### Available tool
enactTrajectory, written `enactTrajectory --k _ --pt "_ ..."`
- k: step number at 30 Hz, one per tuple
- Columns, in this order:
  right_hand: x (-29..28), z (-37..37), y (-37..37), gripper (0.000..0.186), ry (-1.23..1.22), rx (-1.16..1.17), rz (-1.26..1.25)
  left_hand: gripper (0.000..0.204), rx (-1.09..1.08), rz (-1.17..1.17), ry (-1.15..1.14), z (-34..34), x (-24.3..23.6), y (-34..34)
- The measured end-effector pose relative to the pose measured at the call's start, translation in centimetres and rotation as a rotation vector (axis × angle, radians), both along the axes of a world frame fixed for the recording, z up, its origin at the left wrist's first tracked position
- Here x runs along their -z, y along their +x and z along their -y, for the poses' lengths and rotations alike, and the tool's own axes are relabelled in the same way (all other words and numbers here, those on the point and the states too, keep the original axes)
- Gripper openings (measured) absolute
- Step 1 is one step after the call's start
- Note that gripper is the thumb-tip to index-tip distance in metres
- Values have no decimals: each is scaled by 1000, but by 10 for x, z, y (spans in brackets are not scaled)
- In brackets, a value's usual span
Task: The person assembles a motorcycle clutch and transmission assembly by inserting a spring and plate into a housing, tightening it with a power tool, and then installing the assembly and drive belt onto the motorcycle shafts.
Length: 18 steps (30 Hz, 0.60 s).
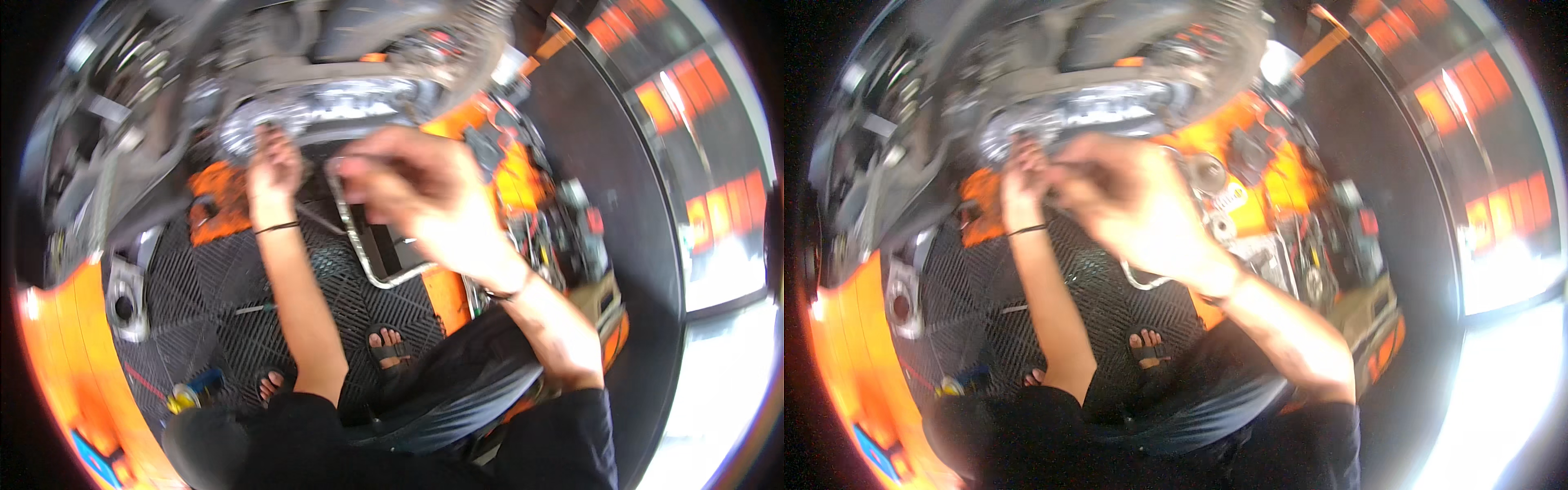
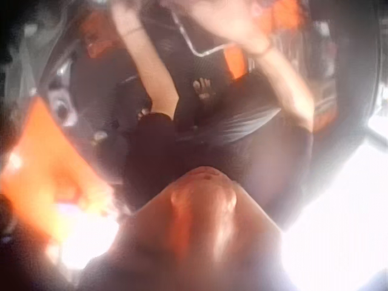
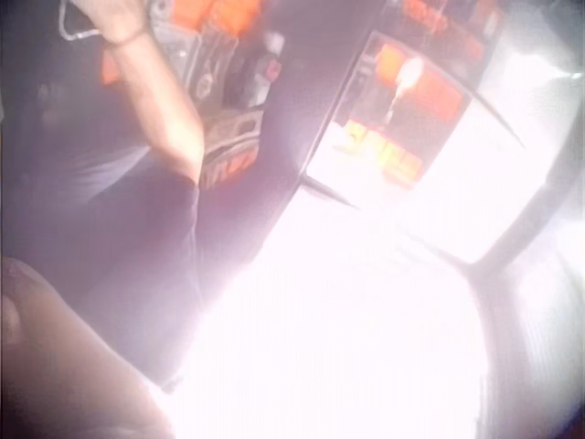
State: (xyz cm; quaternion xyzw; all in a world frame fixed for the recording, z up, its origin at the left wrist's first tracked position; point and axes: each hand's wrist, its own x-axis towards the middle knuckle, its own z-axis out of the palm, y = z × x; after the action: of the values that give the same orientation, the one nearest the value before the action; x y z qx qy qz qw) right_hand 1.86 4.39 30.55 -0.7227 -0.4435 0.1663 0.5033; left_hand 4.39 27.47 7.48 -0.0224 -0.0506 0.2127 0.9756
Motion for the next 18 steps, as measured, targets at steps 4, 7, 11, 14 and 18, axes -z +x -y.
enactTrajectory --k 4,7,11,14,18 --pt "24 -10 2 5 266 -87 310 28 -333 -676 380 -8 -2 8" --pt "12 -8 -21 12 154 -165 338 28 -292 -649 474 -25 -6 9" --pt "21 -1 -53 19 181 -230 458 28 -201 -639 532 -11 5 20" --pt "20 -10 -68 19 289 -290 586 28 -195 -641 559 -30 5 11" --pt "11 -21 -75 21 378 -320 676 28 -181 -622 590 -53 2 0"
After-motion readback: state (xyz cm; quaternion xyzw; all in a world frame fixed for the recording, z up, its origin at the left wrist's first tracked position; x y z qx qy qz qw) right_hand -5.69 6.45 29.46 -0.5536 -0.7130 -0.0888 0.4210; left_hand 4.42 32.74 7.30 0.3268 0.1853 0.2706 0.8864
